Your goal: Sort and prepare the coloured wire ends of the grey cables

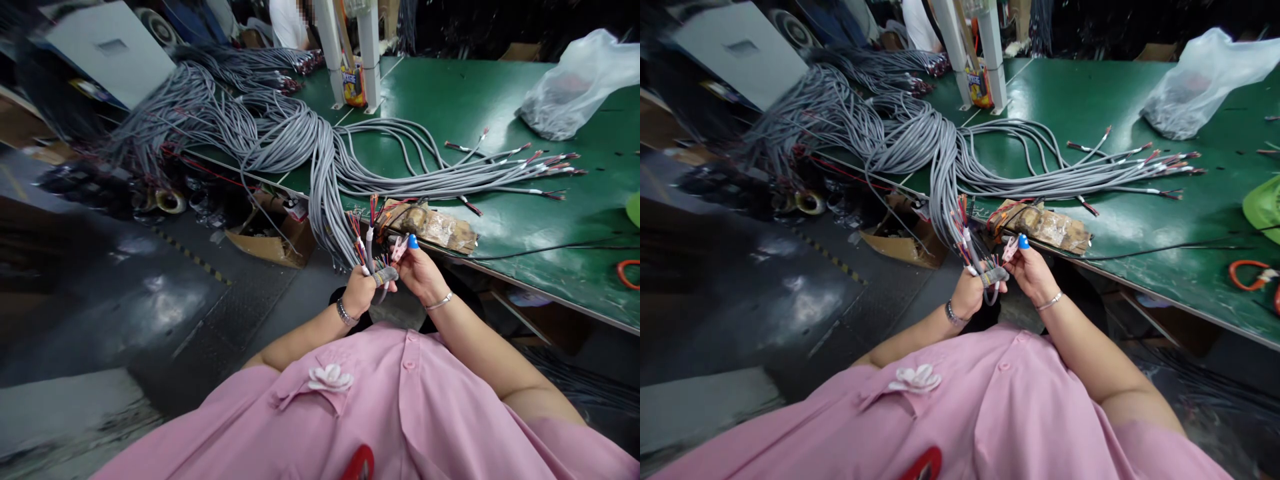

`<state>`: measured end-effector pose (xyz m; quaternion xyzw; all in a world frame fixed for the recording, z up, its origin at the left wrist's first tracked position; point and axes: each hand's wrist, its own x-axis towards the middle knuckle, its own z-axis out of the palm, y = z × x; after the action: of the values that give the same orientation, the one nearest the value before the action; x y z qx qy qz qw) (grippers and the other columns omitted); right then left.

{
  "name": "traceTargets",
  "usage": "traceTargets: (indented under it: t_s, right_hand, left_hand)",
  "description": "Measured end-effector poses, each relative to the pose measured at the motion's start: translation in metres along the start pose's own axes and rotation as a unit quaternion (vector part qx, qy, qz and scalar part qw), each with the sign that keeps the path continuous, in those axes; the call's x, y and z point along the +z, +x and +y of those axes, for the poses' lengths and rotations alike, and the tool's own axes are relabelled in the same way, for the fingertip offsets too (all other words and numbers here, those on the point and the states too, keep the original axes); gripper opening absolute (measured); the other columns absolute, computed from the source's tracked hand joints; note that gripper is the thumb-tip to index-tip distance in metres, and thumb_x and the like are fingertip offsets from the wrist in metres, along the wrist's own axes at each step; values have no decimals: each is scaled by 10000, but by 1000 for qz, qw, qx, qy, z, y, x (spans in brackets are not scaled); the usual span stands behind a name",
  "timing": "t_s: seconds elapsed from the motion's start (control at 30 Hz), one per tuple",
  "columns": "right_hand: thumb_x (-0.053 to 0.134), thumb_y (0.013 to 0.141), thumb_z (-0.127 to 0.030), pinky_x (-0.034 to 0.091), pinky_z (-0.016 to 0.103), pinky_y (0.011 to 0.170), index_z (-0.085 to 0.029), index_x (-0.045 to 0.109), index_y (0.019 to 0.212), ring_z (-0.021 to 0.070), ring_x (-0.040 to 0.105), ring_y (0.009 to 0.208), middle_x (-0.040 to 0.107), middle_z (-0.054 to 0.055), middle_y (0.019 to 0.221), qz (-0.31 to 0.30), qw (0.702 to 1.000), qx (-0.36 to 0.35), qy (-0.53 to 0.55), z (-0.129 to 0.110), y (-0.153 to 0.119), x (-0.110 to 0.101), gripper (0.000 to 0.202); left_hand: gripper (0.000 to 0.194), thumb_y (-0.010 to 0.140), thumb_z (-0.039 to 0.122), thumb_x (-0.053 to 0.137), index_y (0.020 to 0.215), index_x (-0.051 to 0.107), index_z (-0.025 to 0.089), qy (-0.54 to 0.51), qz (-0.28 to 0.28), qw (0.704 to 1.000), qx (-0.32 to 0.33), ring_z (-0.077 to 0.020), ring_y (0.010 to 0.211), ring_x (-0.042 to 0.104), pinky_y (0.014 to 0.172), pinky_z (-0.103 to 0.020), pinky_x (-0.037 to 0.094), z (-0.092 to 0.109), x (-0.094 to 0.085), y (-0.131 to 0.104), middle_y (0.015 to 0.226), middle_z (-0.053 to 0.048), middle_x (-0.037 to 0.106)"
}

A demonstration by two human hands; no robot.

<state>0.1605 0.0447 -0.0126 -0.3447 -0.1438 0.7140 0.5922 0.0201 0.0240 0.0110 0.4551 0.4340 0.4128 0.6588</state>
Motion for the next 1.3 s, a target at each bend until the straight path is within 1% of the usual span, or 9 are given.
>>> traceTargets:
  t_s: [0.1,0.3,0.5,0.57,0.67,0.8,0.93,1.07,1.3]
  right_hand:
    - [691,743,-617,484,274,648,-215,673,846,133,603,680,698,13,820,-5,1000,21,0,-2,-3,-2,415]
    - [592,771,-700,486,259,604,-216,662,845,133,602,668,695,26,827,-31,998,54,-11,-9,-7,-4,494]
    - [706,762,-561,486,232,556,-196,672,819,103,538,596,674,12,771,-37,997,22,-67,-11,-10,2,371]
    - [697,771,-561,480,229,546,-191,675,828,101,531,587,665,9,747,-38,997,17,-72,-12,-11,4,375]
    - [687,768,-587,484,241,547,-191,683,847,110,561,604,688,20,778,-11,998,20,-57,-11,-9,4,404]
    - [751,724,-547,499,251,584,-198,691,843,128,609,658,709,20,801,25,999,22,-28,-7,-2,2,374]
    - [804,682,-500,491,237,605,-189,681,790,110,606,636,682,-13,704,34,999,3,11,-1,5,0,352]
    - [840,647,-455,484,235,602,-181,665,726,95,582,588,663,-29,656,45,998,-22,30,2,8,1,334]
    - [834,658,-450,459,215,568,-167,655,687,80,548,555,626,-34,603,38,998,-43,36,2,5,7,336]
  left_hand:
    - [354,705,457,756,617,693,121,-1,-2,1000,1,-140,489,605,532,-258,477,0,-2,-2,531,-57,655]
    - [338,743,453,728,670,718,123,19,-8,1000,23,-136,491,590,472,-246,414,1,-9,-10,568,-66,674]
    - [325,763,432,719,647,712,128,11,2,999,48,-151,547,626,510,-249,444,0,-8,-12,588,-72,685]
    - [314,756,429,726,662,716,130,6,6,999,46,-153,554,634,517,-249,453,0,-7,-11,590,-67,686]
    - [301,750,424,733,681,720,131,-5,11,999,42,-149,542,632,524,-248,465,0,-4,-9,585,-58,684]
    - [321,749,423,734,626,705,128,-4,20,999,43,-140,526,621,536,-246,470,-1,0,-6,560,-55,673]
    - [345,739,449,736,628,706,123,21,29,999,27,-129,496,595,502,-238,440,-6,1,-2,556,-58,673]
    - [344,745,458,727,659,719,125,46,26,998,29,-128,509,594,522,-240,439,-13,-1,1,566,-55,679]
    - [347,761,456,710,631,712,134,54,17,998,29,-126,520,587,545,-249,444,-13,-1,1,575,-54,677]
